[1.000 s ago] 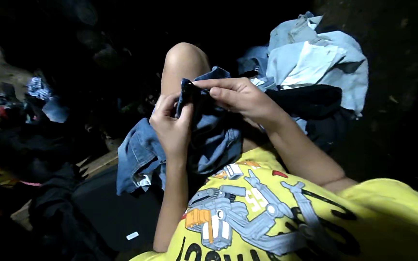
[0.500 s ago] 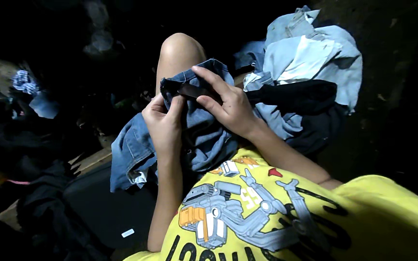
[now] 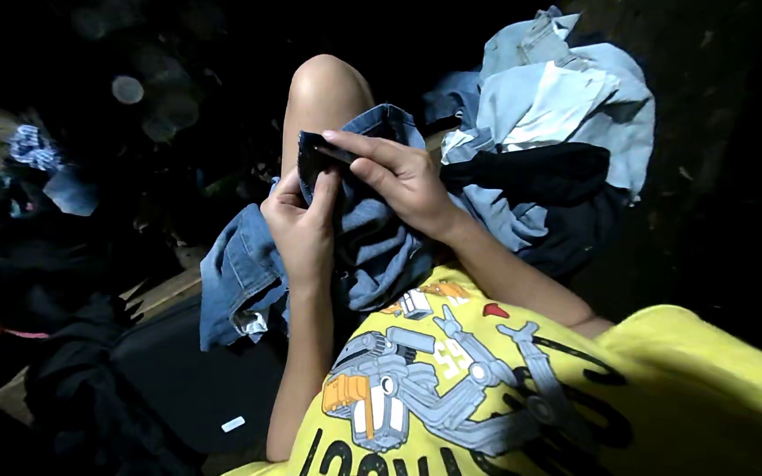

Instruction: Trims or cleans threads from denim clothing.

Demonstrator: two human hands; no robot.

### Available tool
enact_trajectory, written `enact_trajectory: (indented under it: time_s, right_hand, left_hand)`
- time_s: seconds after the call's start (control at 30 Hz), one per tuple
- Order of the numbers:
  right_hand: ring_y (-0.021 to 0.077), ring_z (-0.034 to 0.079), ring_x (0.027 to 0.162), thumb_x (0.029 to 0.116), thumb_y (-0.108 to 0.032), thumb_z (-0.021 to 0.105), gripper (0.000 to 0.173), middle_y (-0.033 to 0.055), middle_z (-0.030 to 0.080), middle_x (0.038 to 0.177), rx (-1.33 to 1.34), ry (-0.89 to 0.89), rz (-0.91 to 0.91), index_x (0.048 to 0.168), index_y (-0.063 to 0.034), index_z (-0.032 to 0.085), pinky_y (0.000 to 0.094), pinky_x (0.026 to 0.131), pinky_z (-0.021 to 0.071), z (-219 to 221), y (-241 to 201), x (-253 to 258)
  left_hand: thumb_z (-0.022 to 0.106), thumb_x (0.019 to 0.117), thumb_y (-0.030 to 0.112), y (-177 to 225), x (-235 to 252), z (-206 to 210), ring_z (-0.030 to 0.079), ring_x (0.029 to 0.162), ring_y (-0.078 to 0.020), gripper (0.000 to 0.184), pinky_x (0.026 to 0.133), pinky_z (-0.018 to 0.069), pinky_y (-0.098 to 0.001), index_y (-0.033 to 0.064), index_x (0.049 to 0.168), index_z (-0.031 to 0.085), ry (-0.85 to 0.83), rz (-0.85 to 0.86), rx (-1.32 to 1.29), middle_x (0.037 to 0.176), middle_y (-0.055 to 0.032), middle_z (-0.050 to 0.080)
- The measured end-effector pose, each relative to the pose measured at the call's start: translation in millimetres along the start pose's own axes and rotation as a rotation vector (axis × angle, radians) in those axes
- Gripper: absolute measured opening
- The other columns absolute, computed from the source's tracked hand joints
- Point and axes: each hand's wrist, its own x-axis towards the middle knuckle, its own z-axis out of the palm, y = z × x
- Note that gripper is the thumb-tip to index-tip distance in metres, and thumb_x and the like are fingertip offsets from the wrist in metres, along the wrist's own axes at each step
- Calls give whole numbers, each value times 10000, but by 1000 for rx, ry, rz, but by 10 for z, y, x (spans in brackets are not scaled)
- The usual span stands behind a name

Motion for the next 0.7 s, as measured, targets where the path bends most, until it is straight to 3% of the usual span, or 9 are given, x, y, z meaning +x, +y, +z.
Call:
enact_trajectory:
  time_s: [0.03,0.07,0.17,0.3,0.4,0.5,0.53,0.6,0.7]
  right_hand:
    - [73,669,1087,1068,-167,505,338,87,703,1266,129,-59,50,1331,-24,662,275,950,540,-73,-38,31]
    - [-17,637,1036,1068,-135,490,326,36,689,1279,260,-105,111,1319,-2,650,185,897,518,-141,-82,64]
    - [-77,499,682,1070,-119,474,307,-66,675,990,479,-213,258,1298,1,640,109,595,418,-306,-149,152]
    - [-56,379,523,1076,-127,457,309,-115,525,707,533,-298,325,1299,-14,637,117,463,312,-398,-180,192]
    - [-67,437,600,1066,-124,483,305,-89,617,844,456,-285,264,1290,-1,649,109,526,357,-396,-180,189]
    - [-43,633,960,1071,-198,495,333,-22,701,1248,147,-265,172,1333,-76,663,177,836,521,-388,-227,171]
    - [2,657,1000,1073,-234,499,346,-6,704,1255,38,-242,150,1356,-115,659,239,872,544,-356,-238,152]
    - [125,665,906,1067,-273,510,384,61,714,1135,-116,-164,76,1398,-121,631,358,787,555,-247,-208,107]
    - [247,710,975,1061,-316,523,470,132,706,1194,-222,-88,24,1457,-64,554,461,788,584,-121,-120,29]
  left_hand:
    - [615,946,2,-3,15,-14,667,734,23,118,705,576,-177,82,919,697,-9,21,21,793,96,705]
    - [615,936,-3,-10,30,-27,659,744,34,113,711,569,-169,74,923,697,-19,52,49,804,103,699]
    - [615,918,-12,-40,65,-44,631,788,58,93,734,540,-148,41,933,690,-24,158,136,851,94,678]
    - [611,909,1,-51,63,-18,601,800,70,80,733,501,-118,4,916,691,19,231,243,857,59,656]
    - [626,905,29,-51,50,12,606,808,63,88,739,500,-113,-10,924,702,58,257,290,865,31,667]
    - [644,946,52,-21,59,35,606,752,86,59,701,511,-114,24,924,691,63,201,269,817,80,662]
    - [637,948,39,-4,66,39,616,726,83,58,684,525,-123,51,913,681,59,156,225,790,103,663]
    - [621,949,8,45,77,42,646,722,44,106,697,560,-162,86,907,680,45,56,100,777,109,681]
    - [600,956,-5,117,73,57,668,694,3,161,673,583,-193,110,873,676,50,-75,-37,749,84,695]
